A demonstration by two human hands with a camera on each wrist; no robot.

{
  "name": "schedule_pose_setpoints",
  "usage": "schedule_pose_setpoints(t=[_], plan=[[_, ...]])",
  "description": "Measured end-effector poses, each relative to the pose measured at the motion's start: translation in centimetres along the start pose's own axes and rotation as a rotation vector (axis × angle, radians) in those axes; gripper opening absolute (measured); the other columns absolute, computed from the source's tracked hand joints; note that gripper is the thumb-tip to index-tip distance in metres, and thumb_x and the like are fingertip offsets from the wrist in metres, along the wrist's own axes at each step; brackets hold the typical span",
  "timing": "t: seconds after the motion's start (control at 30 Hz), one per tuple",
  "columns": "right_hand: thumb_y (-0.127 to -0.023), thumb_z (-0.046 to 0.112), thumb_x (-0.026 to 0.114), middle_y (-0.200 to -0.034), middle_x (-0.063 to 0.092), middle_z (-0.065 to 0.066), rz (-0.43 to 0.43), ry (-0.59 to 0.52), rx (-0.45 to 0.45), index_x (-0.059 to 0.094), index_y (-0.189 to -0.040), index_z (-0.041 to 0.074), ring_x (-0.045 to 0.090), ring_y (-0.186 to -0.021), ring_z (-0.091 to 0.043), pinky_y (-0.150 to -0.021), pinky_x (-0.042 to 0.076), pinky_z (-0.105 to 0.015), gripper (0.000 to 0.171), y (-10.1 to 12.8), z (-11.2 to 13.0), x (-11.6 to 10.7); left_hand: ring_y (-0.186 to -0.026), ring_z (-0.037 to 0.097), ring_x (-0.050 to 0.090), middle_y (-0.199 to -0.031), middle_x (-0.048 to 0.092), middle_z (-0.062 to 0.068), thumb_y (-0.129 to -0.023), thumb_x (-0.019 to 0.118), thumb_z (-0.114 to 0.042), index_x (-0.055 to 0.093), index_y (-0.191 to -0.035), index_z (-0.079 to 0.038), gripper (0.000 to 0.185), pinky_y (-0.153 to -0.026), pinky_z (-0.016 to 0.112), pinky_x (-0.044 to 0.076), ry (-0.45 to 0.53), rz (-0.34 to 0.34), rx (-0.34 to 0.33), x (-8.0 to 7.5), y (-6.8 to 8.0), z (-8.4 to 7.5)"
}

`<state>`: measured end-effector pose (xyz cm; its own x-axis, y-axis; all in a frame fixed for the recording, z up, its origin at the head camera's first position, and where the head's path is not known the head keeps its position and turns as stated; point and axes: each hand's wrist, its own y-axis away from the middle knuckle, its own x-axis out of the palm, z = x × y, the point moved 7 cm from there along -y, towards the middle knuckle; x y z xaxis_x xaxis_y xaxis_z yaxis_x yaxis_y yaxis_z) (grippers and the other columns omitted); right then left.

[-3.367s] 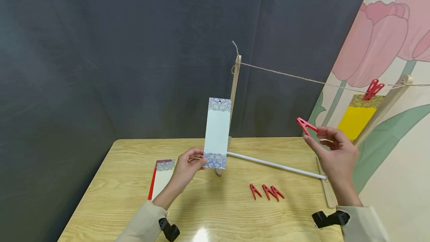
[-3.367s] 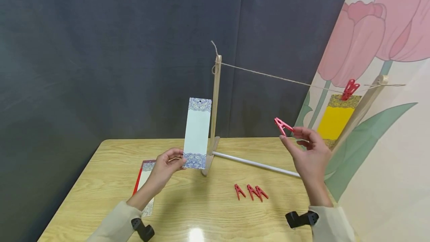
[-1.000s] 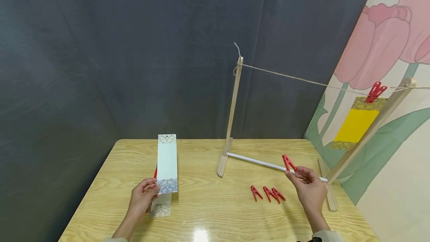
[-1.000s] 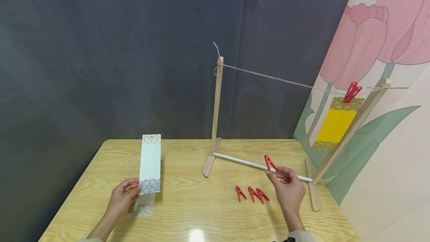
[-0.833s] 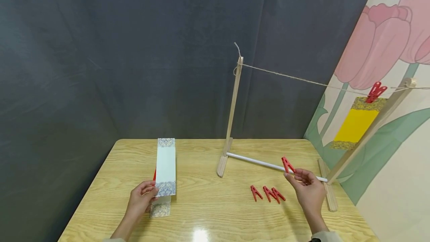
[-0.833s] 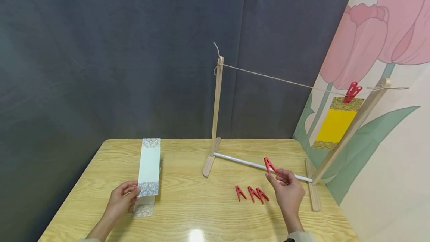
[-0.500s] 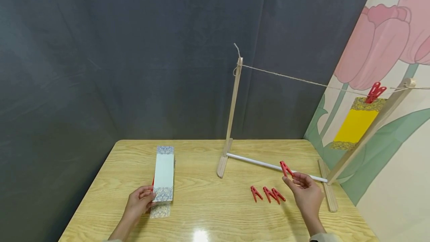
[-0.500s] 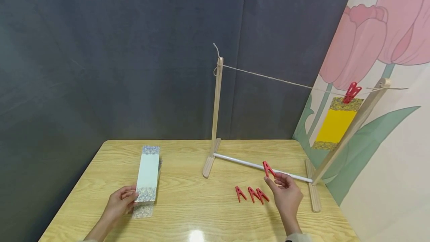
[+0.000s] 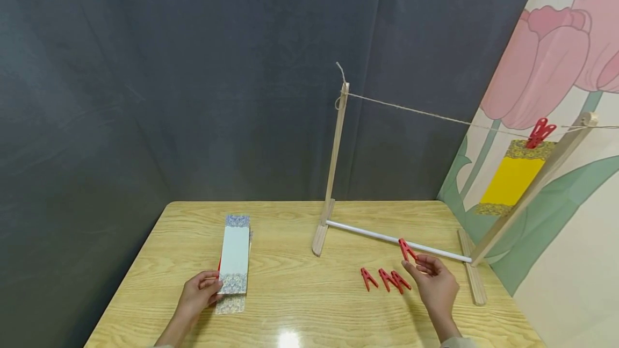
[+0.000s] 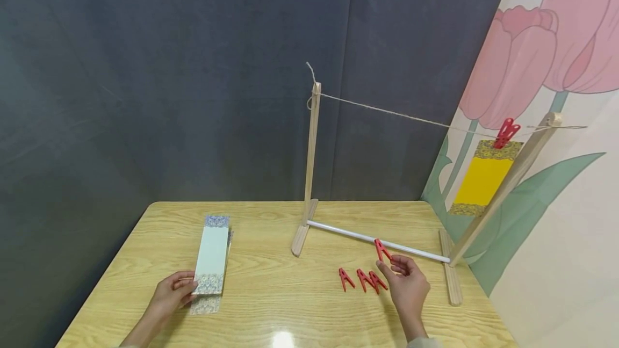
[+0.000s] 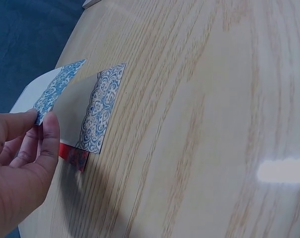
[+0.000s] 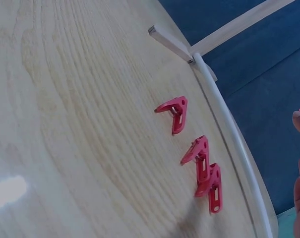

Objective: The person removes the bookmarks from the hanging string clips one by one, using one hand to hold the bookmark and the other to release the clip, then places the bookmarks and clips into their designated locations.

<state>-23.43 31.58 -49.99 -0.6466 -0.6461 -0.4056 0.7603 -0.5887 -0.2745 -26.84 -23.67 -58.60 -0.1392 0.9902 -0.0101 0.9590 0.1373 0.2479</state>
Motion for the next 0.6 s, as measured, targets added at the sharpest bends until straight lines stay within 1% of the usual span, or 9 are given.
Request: schedule_pose_setpoints(t=[0.1,0.3,0.6], plan=[[-0.073,0.018,0.087,-0.091,0.069,-0.018,0.009,0.009,0.016,0.070,-0.096,-0.001,0.057,-0.065,0.005,-0.057,0.047,-0.009,0.034,0.2,-0.2,0.1,-0.072,0.018,0.061,-0.085,0.062,0.011,-0.089,0.064,0.008,0.054,-0.119,0.014,0.032,-0.064,0.032,0.057,-0.001,0.007,0.004,0.0,0.0,0.0],[-0.074,0.020,0.087,-0.094,0.070,-0.018,0.035,0.033,0.032,0.070,-0.097,0.000,0.057,-0.066,0.005,-0.056,0.047,-0.010,0.035,0.6,-1.0,0.6,-0.072,0.016,0.059,-0.083,0.060,0.007,-0.088,0.063,0.011,0.054,-0.119,0.015,0.032,-0.065,0.032,0.057,-0.020,0.006,-0.009,-0.1,0.0,0.1],[-0.073,0.018,0.088,-0.091,0.070,-0.017,0.066,0.074,0.041,0.070,-0.097,-0.001,0.057,-0.064,0.004,-0.055,0.046,-0.010,0.035,1.5,-1.8,1.4,-0.076,0.019,0.060,-0.084,0.058,0.009,-0.086,0.064,0.012,0.055,-0.115,0.016,0.030,-0.064,0.033,0.057,-0.074,0.020,0.023,-0.2,-0.1,-0.1]])
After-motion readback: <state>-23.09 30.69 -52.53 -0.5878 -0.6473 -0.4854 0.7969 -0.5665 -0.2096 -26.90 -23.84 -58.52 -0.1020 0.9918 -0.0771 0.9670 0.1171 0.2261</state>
